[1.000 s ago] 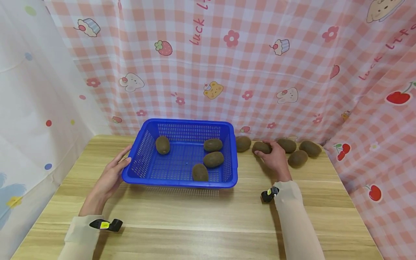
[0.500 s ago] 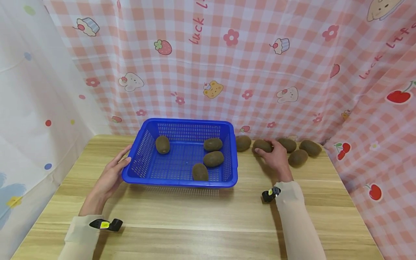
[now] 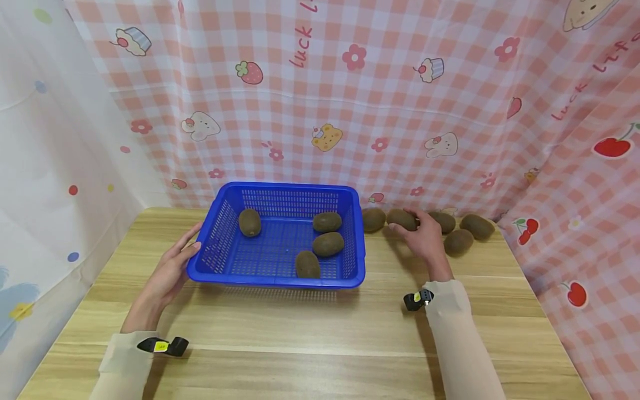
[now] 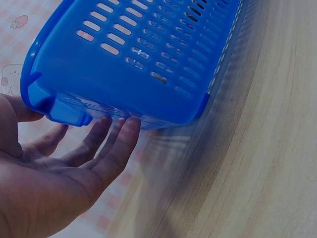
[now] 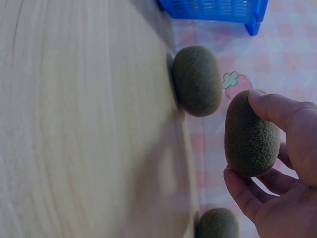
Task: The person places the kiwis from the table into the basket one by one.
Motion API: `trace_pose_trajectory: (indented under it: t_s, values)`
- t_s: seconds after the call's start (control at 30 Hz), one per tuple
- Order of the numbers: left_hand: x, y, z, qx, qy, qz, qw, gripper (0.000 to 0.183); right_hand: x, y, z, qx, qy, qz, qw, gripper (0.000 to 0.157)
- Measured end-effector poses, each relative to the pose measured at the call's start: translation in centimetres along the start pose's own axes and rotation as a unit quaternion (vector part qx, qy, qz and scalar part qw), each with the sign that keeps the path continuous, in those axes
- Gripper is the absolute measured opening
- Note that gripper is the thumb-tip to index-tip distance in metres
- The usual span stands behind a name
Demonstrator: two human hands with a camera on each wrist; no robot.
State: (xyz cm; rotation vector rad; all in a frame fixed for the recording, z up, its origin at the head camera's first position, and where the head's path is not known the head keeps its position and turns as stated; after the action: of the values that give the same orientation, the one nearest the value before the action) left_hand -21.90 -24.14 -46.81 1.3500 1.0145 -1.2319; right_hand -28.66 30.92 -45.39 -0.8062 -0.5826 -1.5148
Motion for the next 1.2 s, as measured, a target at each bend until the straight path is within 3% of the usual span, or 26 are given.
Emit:
trace_pose_trajectory:
  t_s: [0.4,0.9,1.2]
  values:
    - [0.1,-0.1,-0.1,0.000,-0.005,0.001,1.0000,0.062,3.1,0.4,0.6,-0.017,-0.004,0.046,0.999,0.066]
    - [0.1,0.0,0.0,-0.001,-0.002,0.008,1.0000,0.062,7.2,1.0,0.6,-0.009,-0.024,0.123,0.992,0.063]
    - [0.0,0.1,0.0,0.000,-0.005,0.010,0.9999,0.062,10.0,1.5,0.5,0.003,-0.029,0.144,0.989,0.061]
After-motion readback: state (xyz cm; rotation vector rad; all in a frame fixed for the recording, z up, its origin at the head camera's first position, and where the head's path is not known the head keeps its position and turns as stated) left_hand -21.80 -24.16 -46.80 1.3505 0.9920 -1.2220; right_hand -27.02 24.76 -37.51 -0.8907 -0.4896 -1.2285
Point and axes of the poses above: each hand's wrist, its own y-axis away from the middle knuckle, its own z-axis out of the back of the hand, x = y × z, the point moved 5 cm from there along -y, towards the middle knuckle, and after that the axes turned 8 degrees about -y, right-handed, at the moved point
